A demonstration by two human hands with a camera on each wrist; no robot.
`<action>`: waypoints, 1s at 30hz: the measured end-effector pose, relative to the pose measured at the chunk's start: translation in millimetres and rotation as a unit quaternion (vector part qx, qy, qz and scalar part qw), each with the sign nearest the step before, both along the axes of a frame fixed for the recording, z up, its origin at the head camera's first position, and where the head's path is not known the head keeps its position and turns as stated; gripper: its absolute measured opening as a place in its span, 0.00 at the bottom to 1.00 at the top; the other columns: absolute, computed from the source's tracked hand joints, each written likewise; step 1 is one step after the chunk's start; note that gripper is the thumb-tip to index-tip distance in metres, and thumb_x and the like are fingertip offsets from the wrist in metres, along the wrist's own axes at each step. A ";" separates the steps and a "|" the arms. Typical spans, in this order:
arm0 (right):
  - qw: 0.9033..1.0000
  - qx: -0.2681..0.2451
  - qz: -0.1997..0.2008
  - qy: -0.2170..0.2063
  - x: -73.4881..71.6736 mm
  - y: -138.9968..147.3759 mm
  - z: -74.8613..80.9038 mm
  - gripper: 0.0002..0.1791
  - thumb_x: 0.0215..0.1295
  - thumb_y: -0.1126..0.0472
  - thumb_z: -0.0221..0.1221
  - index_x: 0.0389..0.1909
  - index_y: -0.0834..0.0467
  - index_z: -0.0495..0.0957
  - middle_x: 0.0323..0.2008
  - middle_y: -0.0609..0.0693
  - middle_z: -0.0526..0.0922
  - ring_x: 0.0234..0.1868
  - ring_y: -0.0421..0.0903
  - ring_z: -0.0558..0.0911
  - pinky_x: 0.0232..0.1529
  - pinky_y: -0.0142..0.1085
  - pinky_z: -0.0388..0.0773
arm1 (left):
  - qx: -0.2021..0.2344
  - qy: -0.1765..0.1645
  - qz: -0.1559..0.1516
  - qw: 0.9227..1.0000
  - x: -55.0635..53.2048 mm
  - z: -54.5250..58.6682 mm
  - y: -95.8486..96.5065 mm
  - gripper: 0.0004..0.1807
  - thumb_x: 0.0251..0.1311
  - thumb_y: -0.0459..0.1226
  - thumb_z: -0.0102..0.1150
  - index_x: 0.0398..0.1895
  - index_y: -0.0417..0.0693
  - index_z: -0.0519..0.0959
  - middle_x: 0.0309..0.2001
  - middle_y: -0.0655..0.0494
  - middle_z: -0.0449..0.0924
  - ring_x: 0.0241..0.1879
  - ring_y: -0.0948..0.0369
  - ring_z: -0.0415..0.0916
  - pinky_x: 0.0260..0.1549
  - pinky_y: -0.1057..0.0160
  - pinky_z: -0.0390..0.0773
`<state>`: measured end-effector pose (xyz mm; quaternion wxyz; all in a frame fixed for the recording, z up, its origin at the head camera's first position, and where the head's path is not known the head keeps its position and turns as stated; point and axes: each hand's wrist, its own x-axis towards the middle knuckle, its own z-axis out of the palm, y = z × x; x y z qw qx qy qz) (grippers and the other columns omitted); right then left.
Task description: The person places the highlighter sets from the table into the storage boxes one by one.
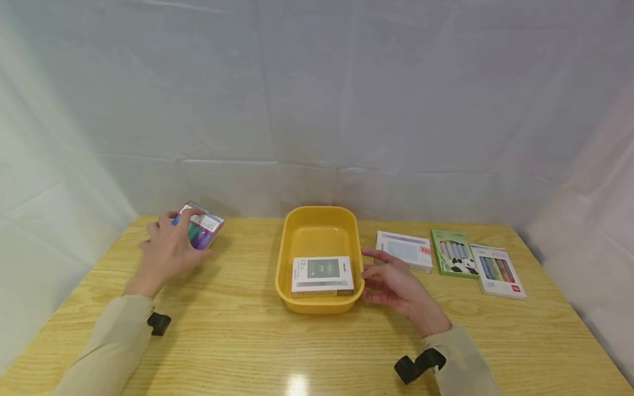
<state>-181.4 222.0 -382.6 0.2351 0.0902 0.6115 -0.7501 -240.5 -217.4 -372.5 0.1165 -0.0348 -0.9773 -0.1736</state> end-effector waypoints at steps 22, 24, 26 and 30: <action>1.000 -0.008 -0.001 -0.005 0.7 -0.4 1.0 0.39 0.70 0.69 0.54 0.80 0.56 0.52 0.49 0.51 0.81 0.42 0.46 0.81 0.40 0.36 0.85 | -0.010 0.061 -0.045 0.997 6.9 11.8 37.6 0.49 0.43 0.47 0.78 0.71 0.57 0.64 0.69 0.25 0.58 0.58 0.27 0.62 0.43 0.21 0.69; 1.000 -0.007 -0.002 -0.005 0.6 -0.3 1.1 0.39 0.70 0.69 0.54 0.79 0.56 0.52 0.49 0.51 0.81 0.42 0.46 0.81 0.40 0.36 0.85 | -0.014 0.066 -0.052 0.996 7.1 13.5 41.7 0.49 0.43 0.47 0.78 0.70 0.57 0.64 0.69 0.25 0.58 0.58 0.27 0.62 0.42 0.21 0.70; 1.000 -0.006 -0.002 -0.006 0.6 -0.3 1.3 0.39 0.70 0.69 0.54 0.79 0.55 0.52 0.49 0.51 0.82 0.42 0.46 0.81 0.40 0.36 0.85 | -0.018 0.071 -0.059 0.996 7.1 14.8 45.5 0.48 0.43 0.48 0.78 0.70 0.58 0.64 0.69 0.26 0.58 0.58 0.27 0.62 0.43 0.22 0.70; 1.000 -0.003 -0.001 -0.006 0.6 -0.2 1.6 0.39 0.70 0.69 0.55 0.80 0.56 0.52 0.50 0.51 0.81 0.42 0.46 0.81 0.41 0.36 0.85 | -0.021 0.078 -0.069 0.994 7.0 16.1 53.0 0.48 0.43 0.48 0.78 0.70 0.59 0.64 0.69 0.26 0.59 0.58 0.28 0.63 0.42 0.24 0.71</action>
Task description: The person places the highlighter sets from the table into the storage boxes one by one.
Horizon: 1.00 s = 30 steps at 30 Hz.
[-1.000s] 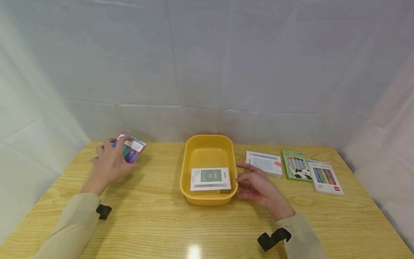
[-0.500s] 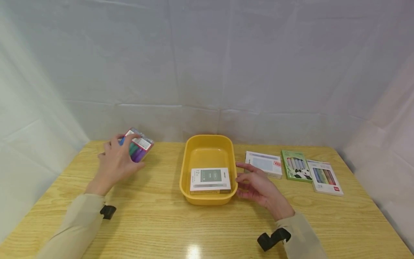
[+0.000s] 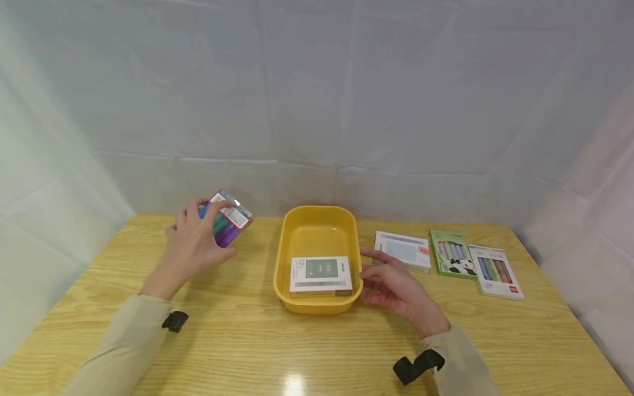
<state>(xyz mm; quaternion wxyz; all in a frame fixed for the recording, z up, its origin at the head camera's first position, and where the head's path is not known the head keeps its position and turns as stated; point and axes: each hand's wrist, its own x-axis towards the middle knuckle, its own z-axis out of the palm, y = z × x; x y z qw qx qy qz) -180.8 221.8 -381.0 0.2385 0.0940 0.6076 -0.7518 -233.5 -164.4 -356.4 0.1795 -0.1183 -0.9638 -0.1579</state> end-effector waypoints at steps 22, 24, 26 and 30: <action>1.000 -0.010 0.004 0.004 -1.1 -0.4 -0.1 0.39 0.69 0.70 0.54 0.79 0.56 0.52 0.50 0.51 0.81 0.43 0.46 0.82 0.41 0.37 0.85 | -0.018 -0.002 -0.075 0.997 2.1 11.4 56.0 0.47 0.41 0.49 0.77 0.69 0.65 0.66 0.71 0.35 0.61 0.63 0.33 0.63 0.50 0.27 0.72; 1.000 -0.012 0.005 0.004 -1.0 -0.3 0.3 0.39 0.69 0.70 0.54 0.79 0.56 0.52 0.49 0.51 0.80 0.43 0.46 0.81 0.41 0.37 0.85 | -0.017 -0.008 -0.082 0.996 3.3 12.4 61.7 0.47 0.41 0.49 0.78 0.69 0.66 0.66 0.72 0.36 0.60 0.63 0.33 0.63 0.51 0.28 0.72; 1.000 -0.013 0.007 0.006 -0.9 -0.2 0.4 0.39 0.69 0.70 0.54 0.79 0.56 0.52 0.48 0.51 0.80 0.43 0.46 0.82 0.42 0.38 0.85 | -0.018 -0.012 -0.087 0.996 4.4 13.0 67.1 0.47 0.41 0.49 0.78 0.69 0.66 0.67 0.71 0.36 0.61 0.64 0.34 0.63 0.52 0.29 0.71; 1.000 -0.015 0.008 0.006 -0.6 0.1 0.6 0.39 0.69 0.70 0.54 0.79 0.56 0.52 0.48 0.51 0.81 0.44 0.46 0.82 0.43 0.38 0.86 | -0.022 -0.009 -0.102 0.994 4.2 12.8 77.3 0.47 0.41 0.50 0.79 0.69 0.66 0.67 0.71 0.36 0.61 0.64 0.34 0.63 0.51 0.31 0.72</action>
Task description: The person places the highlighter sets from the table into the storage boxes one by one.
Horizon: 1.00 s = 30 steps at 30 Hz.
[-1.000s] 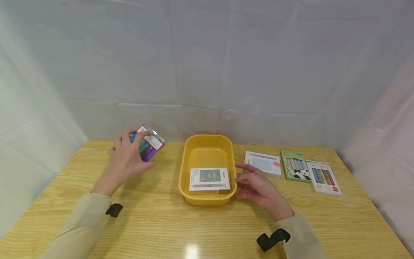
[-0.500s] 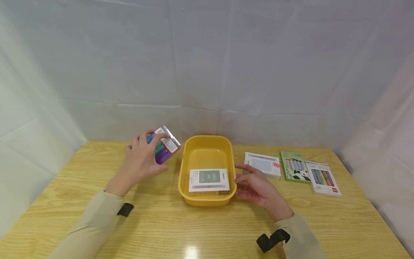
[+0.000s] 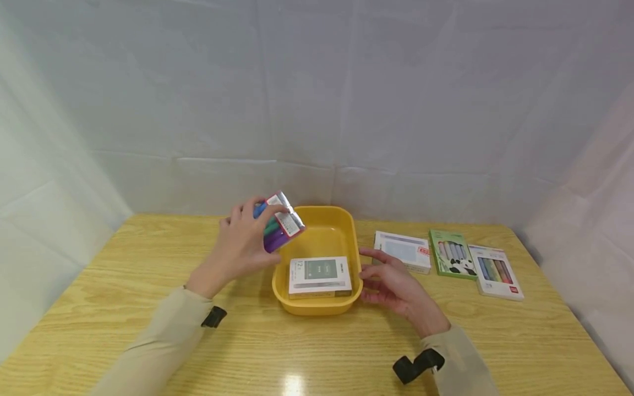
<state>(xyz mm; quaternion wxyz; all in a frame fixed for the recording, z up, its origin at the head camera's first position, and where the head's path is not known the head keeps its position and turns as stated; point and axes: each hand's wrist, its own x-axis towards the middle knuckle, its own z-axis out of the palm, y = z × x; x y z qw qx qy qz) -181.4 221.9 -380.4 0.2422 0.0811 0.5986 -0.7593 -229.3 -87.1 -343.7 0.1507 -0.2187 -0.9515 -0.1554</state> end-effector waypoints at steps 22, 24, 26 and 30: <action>1.000 0.008 -0.002 -0.003 1.1 -1.2 0.8 0.39 0.70 0.68 0.54 0.80 0.55 0.52 0.57 0.54 0.77 0.49 0.48 0.80 0.46 0.39 0.86 | -0.049 0.027 -0.083 0.995 -16.6 0.9 44.9 0.43 0.47 0.52 0.75 0.70 0.68 0.67 0.72 0.41 0.60 0.64 0.39 0.63 0.56 0.34 0.70; 1.000 0.011 -0.004 -0.004 1.1 -1.4 1.0 0.39 0.70 0.68 0.54 0.80 0.55 0.52 0.58 0.54 0.77 0.49 0.49 0.80 0.46 0.39 0.86 | -0.053 0.030 -0.089 0.994 -17.8 1.8 47.8 0.43 0.48 0.52 0.75 0.70 0.68 0.68 0.72 0.42 0.61 0.64 0.40 0.63 0.57 0.34 0.70; 1.000 0.015 -0.005 -0.004 1.3 -1.5 1.3 0.39 0.70 0.68 0.54 0.80 0.55 0.52 0.58 0.55 0.77 0.49 0.49 0.80 0.46 0.39 0.87 | -0.058 0.028 -0.096 0.993 -19.1 2.7 50.8 0.42 0.48 0.52 0.74 0.69 0.68 0.68 0.72 0.43 0.61 0.64 0.41 0.63 0.57 0.35 0.69; 1.000 0.023 -0.006 -0.003 1.8 -1.8 1.1 0.39 0.71 0.68 0.54 0.80 0.54 0.52 0.59 0.55 0.76 0.48 0.48 0.80 0.45 0.38 0.86 | -0.069 0.017 -0.103 0.992 -21.6 3.4 56.5 0.41 0.49 0.51 0.74 0.69 0.70 0.68 0.72 0.44 0.59 0.65 0.41 0.62 0.58 0.36 0.67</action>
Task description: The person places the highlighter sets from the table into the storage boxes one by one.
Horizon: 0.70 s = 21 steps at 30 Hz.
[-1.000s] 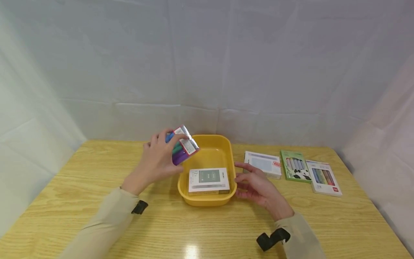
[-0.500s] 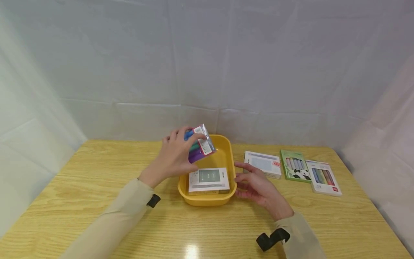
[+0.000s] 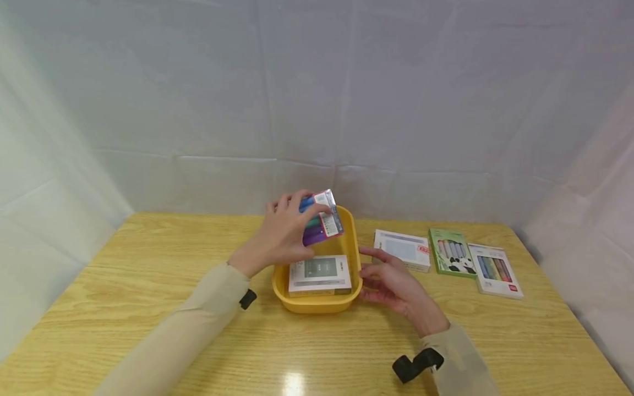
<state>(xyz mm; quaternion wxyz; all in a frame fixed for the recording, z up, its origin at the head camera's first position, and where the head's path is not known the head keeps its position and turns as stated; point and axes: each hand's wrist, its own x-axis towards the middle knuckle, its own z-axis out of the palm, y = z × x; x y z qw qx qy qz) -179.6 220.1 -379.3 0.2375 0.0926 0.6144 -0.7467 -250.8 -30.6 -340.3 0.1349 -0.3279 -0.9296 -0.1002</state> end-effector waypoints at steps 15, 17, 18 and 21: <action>1.000 0.009 -0.002 0.007 0.0 0.7 0.1 0.38 0.71 0.68 0.53 0.79 0.55 0.53 0.52 0.52 0.77 0.45 0.47 0.79 0.43 0.37 0.86 | -0.050 -0.019 -0.022 0.998 -17.2 -11.9 14.6 0.42 0.51 0.49 0.76 0.70 0.69 0.68 0.75 0.42 0.57 0.70 0.39 0.60 0.61 0.32 0.66; 1.000 0.010 -0.001 0.007 0.1 0.5 -0.1 0.38 0.71 0.68 0.53 0.79 0.56 0.53 0.50 0.52 0.77 0.45 0.47 0.79 0.43 0.37 0.86 | -0.058 -0.030 -0.023 0.998 -18.5 -14.8 16.0 0.41 0.52 0.48 0.76 0.71 0.69 0.67 0.76 0.41 0.56 0.71 0.39 0.59 0.62 0.32 0.65; 1.000 0.010 0.000 0.007 0.1 0.3 -0.2 0.38 0.71 0.68 0.53 0.79 0.55 0.53 0.50 0.52 0.76 0.45 0.47 0.79 0.43 0.37 0.86 | -0.061 -0.034 -0.023 0.997 -19.3 -16.3 16.8 0.41 0.53 0.48 0.76 0.71 0.70 0.67 0.76 0.41 0.55 0.71 0.39 0.58 0.63 0.32 0.64; 1.000 0.009 0.001 0.007 -0.2 0.0 -0.3 0.38 0.71 0.67 0.54 0.80 0.55 0.52 0.50 0.52 0.76 0.45 0.47 0.79 0.43 0.37 0.86 | -0.072 -0.039 -0.020 0.996 -21.3 -19.6 18.7 0.41 0.53 0.49 0.75 0.71 0.70 0.68 0.76 0.41 0.55 0.71 0.39 0.58 0.63 0.31 0.64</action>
